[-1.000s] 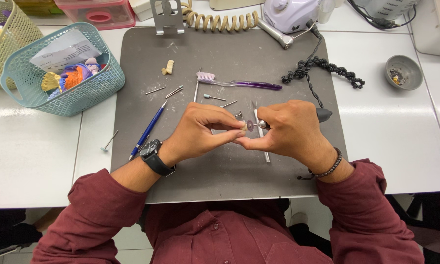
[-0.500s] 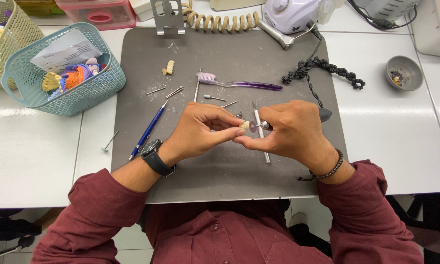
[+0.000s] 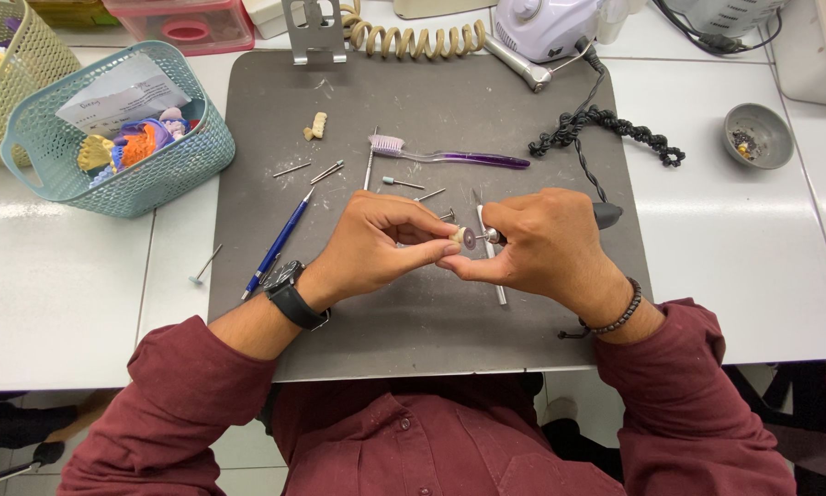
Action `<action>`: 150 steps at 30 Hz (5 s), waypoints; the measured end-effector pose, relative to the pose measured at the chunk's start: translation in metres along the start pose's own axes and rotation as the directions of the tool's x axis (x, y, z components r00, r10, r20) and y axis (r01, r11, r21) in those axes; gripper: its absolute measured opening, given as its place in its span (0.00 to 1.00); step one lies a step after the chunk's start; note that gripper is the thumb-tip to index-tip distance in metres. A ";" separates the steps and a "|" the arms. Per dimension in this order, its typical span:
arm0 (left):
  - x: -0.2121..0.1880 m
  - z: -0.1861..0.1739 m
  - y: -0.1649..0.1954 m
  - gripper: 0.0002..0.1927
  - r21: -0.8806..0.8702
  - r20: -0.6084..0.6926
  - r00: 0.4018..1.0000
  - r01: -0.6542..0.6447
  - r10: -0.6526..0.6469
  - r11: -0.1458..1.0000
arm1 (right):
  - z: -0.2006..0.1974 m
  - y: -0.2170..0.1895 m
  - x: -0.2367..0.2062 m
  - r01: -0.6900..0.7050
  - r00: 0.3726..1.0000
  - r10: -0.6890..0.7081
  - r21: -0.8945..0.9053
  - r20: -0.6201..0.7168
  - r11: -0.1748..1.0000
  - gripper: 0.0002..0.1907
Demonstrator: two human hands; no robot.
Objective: The person holds a small dental prosthesis in one hand and grinds and shapes it with a rotary handpiece, periodically changing the grinding bit and brushing debris off the workpiece. They continue refining the prosthesis surface with the rotary tool until the end of the clip.
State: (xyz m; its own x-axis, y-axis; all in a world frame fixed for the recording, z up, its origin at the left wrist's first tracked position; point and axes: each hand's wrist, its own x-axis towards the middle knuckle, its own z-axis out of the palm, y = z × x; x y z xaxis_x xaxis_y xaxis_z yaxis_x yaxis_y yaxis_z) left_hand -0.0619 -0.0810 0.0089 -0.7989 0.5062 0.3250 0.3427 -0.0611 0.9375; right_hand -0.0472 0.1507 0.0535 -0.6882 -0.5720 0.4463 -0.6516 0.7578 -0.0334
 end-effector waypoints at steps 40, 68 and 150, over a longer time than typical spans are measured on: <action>-0.002 0.002 -0.002 0.05 -0.094 -0.013 0.999 0.042 -0.044 0.995 | 0.000 0.002 -0.003 0.002 1.000 -0.002 0.010 -0.026 1.000 0.32; -0.001 -0.001 0.002 0.11 -0.082 -0.021 0.989 -0.149 0.148 0.985 | 0.001 0.013 -0.008 0.129 0.965 -0.048 0.310 -0.257 0.942 0.14; -0.001 0.003 0.003 0.06 0.078 -0.001 0.999 -0.051 0.051 0.996 | -0.002 0.002 -0.002 0.010 0.997 -0.011 0.017 0.070 1.000 0.31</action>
State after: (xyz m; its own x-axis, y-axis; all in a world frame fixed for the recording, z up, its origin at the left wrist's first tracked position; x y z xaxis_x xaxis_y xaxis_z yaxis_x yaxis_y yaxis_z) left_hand -0.0585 -0.0789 0.0110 -0.7811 0.5012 0.3725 0.4201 -0.0197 0.9073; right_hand -0.0466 0.1542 0.0541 -0.7017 -0.6008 0.3830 -0.6635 0.7469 -0.0441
